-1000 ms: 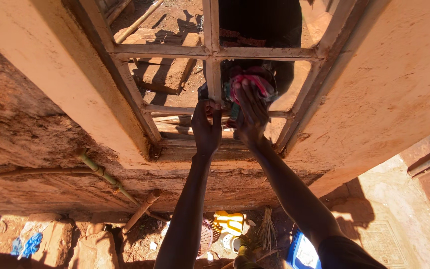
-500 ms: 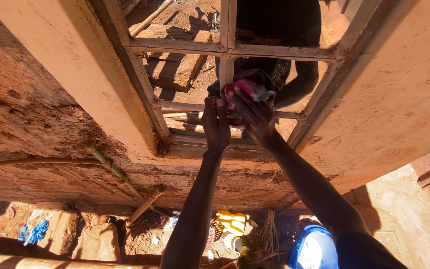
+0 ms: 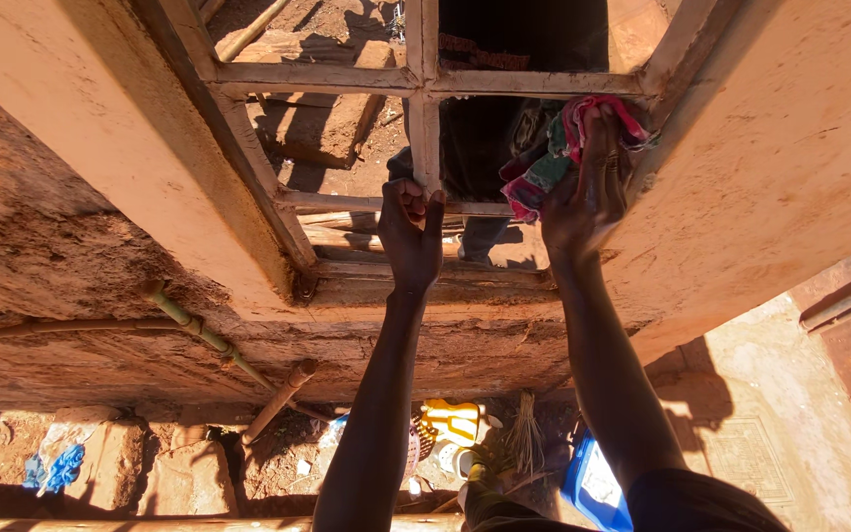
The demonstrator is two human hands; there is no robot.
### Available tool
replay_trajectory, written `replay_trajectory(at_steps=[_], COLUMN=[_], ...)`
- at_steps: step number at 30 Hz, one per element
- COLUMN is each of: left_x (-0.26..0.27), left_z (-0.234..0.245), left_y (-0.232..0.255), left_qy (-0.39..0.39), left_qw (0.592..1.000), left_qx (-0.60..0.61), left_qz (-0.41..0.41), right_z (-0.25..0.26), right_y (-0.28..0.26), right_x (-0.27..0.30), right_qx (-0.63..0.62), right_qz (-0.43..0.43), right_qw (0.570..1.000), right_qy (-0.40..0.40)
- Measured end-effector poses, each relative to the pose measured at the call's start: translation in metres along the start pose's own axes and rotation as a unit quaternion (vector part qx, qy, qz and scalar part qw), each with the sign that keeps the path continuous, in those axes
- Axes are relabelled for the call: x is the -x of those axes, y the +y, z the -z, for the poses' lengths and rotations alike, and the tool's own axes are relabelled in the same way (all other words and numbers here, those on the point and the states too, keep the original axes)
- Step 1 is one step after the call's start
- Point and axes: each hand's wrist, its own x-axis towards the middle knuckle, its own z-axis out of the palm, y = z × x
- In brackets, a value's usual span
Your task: The person cleans a wooden window frame with a cloth, then washes the cloth in a blue basin of water and continues wiping the frame.
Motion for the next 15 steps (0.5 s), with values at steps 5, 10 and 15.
replay_trajectory(at_steps=[5, 10, 15], left_x=[0.002, 0.0, -0.002], left_z=[-0.001, 0.003, 0.005], left_y=[-0.002, -0.002, 0.0], left_qy=[-0.006, -0.022, -0.03], left_qw=[1.0, 1.0, 0.999], left_qx=[-0.002, -0.016, -0.006], left_qz=[-0.014, -0.016, -0.018], right_z=[-0.009, 0.008, 0.018], right_y=[-0.013, -0.037, -0.031], right_x=[0.02, 0.064, 0.088], right_qx=[0.029, 0.017, -0.011], right_qz=[-0.134, -0.125, -0.167], right_qw=[0.99, 0.992, 0.981], right_qy=[-0.02, -0.022, -0.096])
